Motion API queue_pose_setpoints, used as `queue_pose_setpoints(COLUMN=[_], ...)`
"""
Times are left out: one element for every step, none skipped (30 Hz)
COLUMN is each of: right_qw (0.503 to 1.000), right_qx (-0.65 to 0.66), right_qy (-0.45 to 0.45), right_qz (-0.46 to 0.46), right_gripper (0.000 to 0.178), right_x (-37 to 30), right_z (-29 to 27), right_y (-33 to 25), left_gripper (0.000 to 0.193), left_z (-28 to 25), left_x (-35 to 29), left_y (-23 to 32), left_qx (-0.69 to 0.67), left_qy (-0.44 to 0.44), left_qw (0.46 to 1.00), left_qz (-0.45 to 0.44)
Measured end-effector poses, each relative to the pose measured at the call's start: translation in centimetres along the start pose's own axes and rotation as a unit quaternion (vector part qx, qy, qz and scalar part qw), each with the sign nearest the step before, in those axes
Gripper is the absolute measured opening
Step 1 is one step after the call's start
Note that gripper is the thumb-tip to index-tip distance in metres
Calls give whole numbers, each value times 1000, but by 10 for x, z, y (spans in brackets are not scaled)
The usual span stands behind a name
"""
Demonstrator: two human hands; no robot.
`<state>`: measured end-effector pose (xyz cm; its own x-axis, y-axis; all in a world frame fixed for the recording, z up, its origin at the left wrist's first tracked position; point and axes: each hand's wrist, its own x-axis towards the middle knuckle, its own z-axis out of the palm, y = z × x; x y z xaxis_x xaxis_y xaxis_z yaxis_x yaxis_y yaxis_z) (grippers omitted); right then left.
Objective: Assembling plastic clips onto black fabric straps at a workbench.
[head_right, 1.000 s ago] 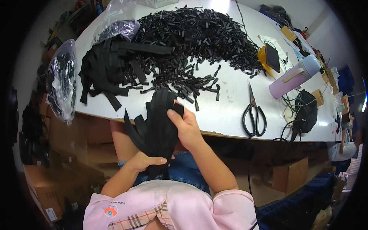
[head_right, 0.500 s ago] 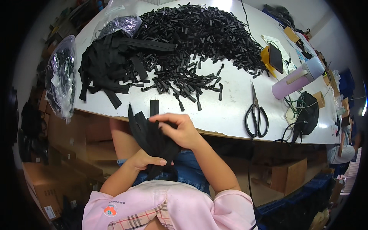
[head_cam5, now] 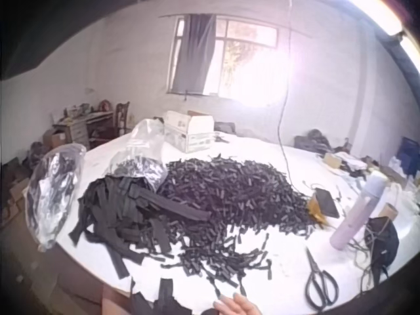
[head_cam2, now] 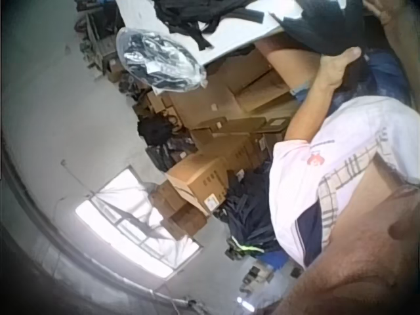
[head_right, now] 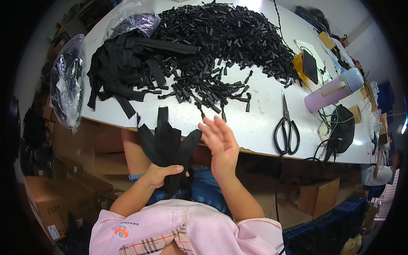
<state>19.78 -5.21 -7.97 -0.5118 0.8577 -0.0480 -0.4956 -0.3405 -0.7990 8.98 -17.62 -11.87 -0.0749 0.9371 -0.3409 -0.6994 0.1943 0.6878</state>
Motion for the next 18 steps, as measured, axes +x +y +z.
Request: queue_pose_setpoints(right_qw=[999,995,984,974,959,940,940,935,929,929,948,962,961,960,958,958,954,951], right_qx=[-49,-98,-168,-195,-256,-315,-315,-323,-332,-332,-285,-238,-238,-243,-248,-249,-252,-255], right_qy=[-6,-13,-36,-82,-106,-131,-133,-146,-161,-163,-135,-104,-105,-124,-140,-138,-151,-166], right_qz=[-5,-9,34,85,56,26,26,6,-14,-14,36,87,88,63,39,40,50,59], right_gripper=[39,39,35,23,19,14,14,13,12,12,11,11,11,10,10,10,10,10], right_x=[-7,-13,-21,-23,-22,-19,-17,-15,-14,-15,-17,-20,-21,-21,-21,-21,-20,-20], right_z=[-3,-5,-1,-5,-6,-7,-9,-12,-11,-7,0,5,5,5,4,2,-1,-2], right_y=[3,4,-2,0,3,6,9,11,12,9,4,1,3,5,6,6,5,4], left_gripper=[36,33,33,32,32,32,31,31,31,30,30,30,29,29,29,28,28,28], left_z=[5,10,13,16,19,19,19,19,18,17,16,16,16,16,17,18,18,16], left_x=[1,2,1,1,1,1,1,0,0,0,0,0,0,0,1,1,1,1], left_y=[3,5,6,6,6,6,7,7,8,10,11,9,7,5,7,11,14,14], left_qx=[4,8,7,8,8,9,-1,-10,-10,-27,-44,-45,-45,-44,-45,-61,-76,-76], left_qy=[3,6,6,0,-6,-5,8,20,21,23,25,26,32,38,38,39,39,39], left_qw=[1000,1000,1000,1000,999,999,998,998,998,998,998,998,997,995,995,995,994,994], left_qz=[4,8,7,29,50,51,55,59,61,52,43,44,61,78,76,73,69,69])
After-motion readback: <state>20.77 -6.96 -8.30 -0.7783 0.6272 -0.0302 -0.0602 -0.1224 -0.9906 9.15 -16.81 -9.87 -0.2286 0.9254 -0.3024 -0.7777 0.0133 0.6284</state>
